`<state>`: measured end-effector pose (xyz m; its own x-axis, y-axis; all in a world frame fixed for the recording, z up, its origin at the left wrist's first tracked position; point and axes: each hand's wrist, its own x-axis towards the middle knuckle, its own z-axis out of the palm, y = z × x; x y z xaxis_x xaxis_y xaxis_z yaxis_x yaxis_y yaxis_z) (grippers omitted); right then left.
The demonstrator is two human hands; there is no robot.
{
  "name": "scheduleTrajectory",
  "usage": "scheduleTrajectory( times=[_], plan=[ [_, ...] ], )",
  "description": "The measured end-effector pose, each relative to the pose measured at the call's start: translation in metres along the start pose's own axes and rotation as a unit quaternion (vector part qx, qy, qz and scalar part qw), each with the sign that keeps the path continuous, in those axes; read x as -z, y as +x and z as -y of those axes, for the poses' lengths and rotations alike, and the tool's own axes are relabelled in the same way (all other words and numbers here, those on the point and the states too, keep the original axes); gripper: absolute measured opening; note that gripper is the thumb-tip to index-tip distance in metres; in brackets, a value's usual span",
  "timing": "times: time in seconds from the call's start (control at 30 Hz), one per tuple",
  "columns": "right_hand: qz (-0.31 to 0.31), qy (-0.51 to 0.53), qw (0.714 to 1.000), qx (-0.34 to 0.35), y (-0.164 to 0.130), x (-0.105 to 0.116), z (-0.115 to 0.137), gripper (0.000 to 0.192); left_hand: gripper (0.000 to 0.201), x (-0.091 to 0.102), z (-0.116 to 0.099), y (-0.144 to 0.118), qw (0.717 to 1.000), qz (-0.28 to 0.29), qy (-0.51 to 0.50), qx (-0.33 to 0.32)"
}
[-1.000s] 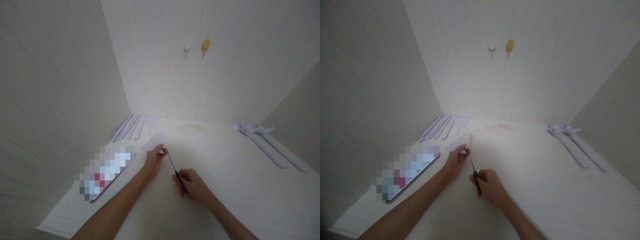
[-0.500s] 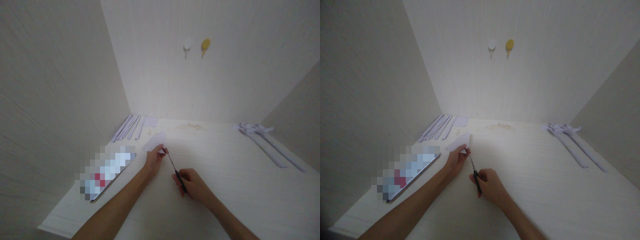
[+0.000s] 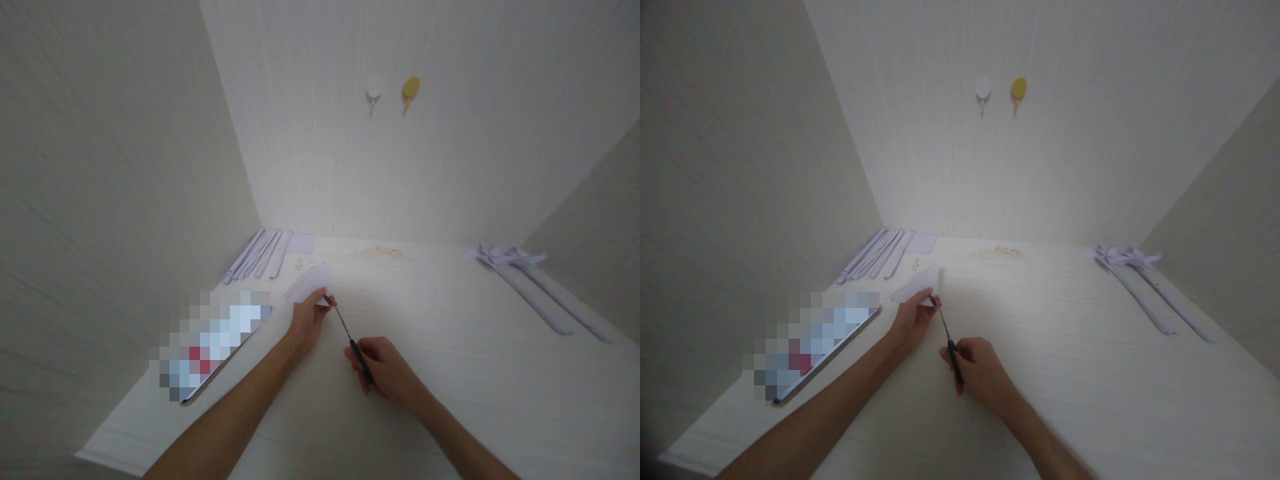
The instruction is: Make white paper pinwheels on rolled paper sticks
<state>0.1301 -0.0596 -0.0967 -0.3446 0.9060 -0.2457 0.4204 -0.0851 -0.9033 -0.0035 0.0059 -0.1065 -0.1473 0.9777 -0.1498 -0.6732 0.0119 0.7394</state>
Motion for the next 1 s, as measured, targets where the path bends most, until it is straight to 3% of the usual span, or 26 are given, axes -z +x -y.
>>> scheduleTrajectory(
  times=[0.63, 0.83, 1.0],
  plan=[
    [0.017, 0.015, 1.000, 0.005, 0.005, 0.000, -0.006, 0.029, 0.008, -0.001, -0.001, 0.001, 1.000, -0.019, -0.005, -0.006],
    [-0.103, 0.058, 0.991, 0.055, 0.015, 0.016, -0.012, 0.026, 0.009, 0.001, 0.000, 0.001, 0.999, -0.012, 0.033, 0.007],
    [-0.236, -0.051, 0.966, 0.094, 0.021, 0.046, -0.022, 0.023, 0.009, 0.002, 0.001, 0.001, 0.998, -0.011, 0.059, 0.017]
  ],
)
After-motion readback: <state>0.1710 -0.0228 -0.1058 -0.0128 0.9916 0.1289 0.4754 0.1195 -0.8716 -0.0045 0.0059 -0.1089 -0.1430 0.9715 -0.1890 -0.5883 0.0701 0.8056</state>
